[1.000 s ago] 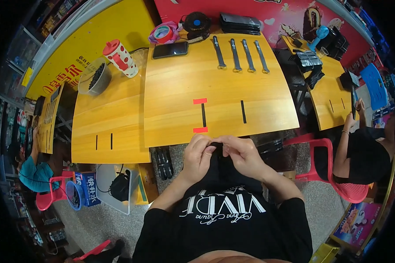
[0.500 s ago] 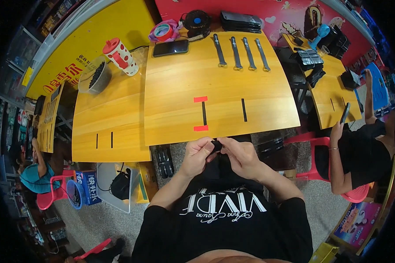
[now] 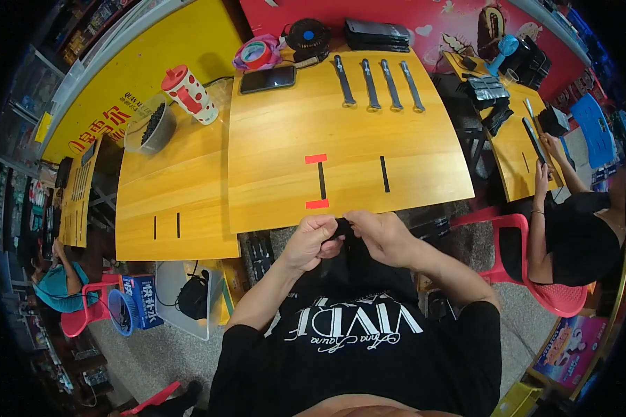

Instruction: Manually attaching flexible black strips to a base plate.

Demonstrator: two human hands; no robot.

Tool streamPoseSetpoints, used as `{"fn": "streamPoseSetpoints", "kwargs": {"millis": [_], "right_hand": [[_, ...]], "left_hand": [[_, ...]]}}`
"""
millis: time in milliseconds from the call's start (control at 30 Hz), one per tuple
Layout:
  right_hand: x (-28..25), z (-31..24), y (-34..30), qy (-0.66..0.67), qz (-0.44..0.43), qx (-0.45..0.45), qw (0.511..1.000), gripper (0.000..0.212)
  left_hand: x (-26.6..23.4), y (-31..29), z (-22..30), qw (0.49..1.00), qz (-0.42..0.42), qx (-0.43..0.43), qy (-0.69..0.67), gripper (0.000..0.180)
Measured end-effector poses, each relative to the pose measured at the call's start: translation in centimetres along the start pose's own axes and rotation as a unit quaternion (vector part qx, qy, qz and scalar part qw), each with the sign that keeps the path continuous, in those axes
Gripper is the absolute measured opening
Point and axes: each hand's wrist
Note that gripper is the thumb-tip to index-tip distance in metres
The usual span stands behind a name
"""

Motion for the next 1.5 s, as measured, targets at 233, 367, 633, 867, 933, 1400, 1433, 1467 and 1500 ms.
{"fn": "streamPoseSetpoints", "kwargs": {"millis": [233, 367, 633, 867, 933, 1400, 1433, 1467, 1500], "right_hand": [[0.8, -1.7, 0.5, 0.239, 0.085, 0.265, 0.930, 0.014], [2.2, -2.0, 0.3, 0.172, 0.147, 0.199, 0.954, 0.011], [3.6, -3.4, 0.3, 0.117, 0.174, 0.145, 0.967, 0.019], [3.4, -3.6, 0.8, 0.063, 0.161, 0.111, 0.979, 0.026], [3.2, -3.5, 0.9, 0.037, 0.171, 0.084, 0.981, 0.028], [2.5, -2.3, 0.1, 0.218, 0.158, 0.089, 0.959, 0.024], [2.6, -2.4, 0.0, 0.217, 0.157, 0.086, 0.960, 0.024], [2.6, -2.6, -0.4, 0.342, 0.189, 0.129, 0.911, 0.022], [2.5, -2.7, -0.7, 0.459, 0.217, 0.169, 0.845, 0.019]], "left_hand": [[1.9, 0.5, -1.7, 0.865, 0.194, 0.273, 0.373, 0.017], [3.7, 0.1, -1.4, 0.598, 0.262, 0.423, 0.629, 0.036], [2.6, -0.3, -2.0, 0.793, 0.244, 0.350, 0.434, 0.030], [4.1, -0.8, -0.3, 0.733, 0.267, 0.344, 0.523, 0.021], [4.4, -1.0, -0.2, 0.693, 0.263, 0.364, 0.564, 0.018], [3.3, -1.1, -1.0, 0.810, 0.235, 0.321, 0.431, 0.002], [3.1, -1.0, -0.9, 0.809, 0.236, 0.323, 0.430, 0.002], [2.9, -0.9, -1.0, 0.851, 0.250, 0.304, 0.348, 0.005], [2.5, -0.8, -1.2, 0.885, 0.261, 0.283, 0.262, 0.007]]}}
Point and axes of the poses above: each hand's wrist, its own y-axis towards the middle knuckle, its own x-axis out of the palm, z = x × y, and after that the axes turned 4 degrees about -z, right-handed
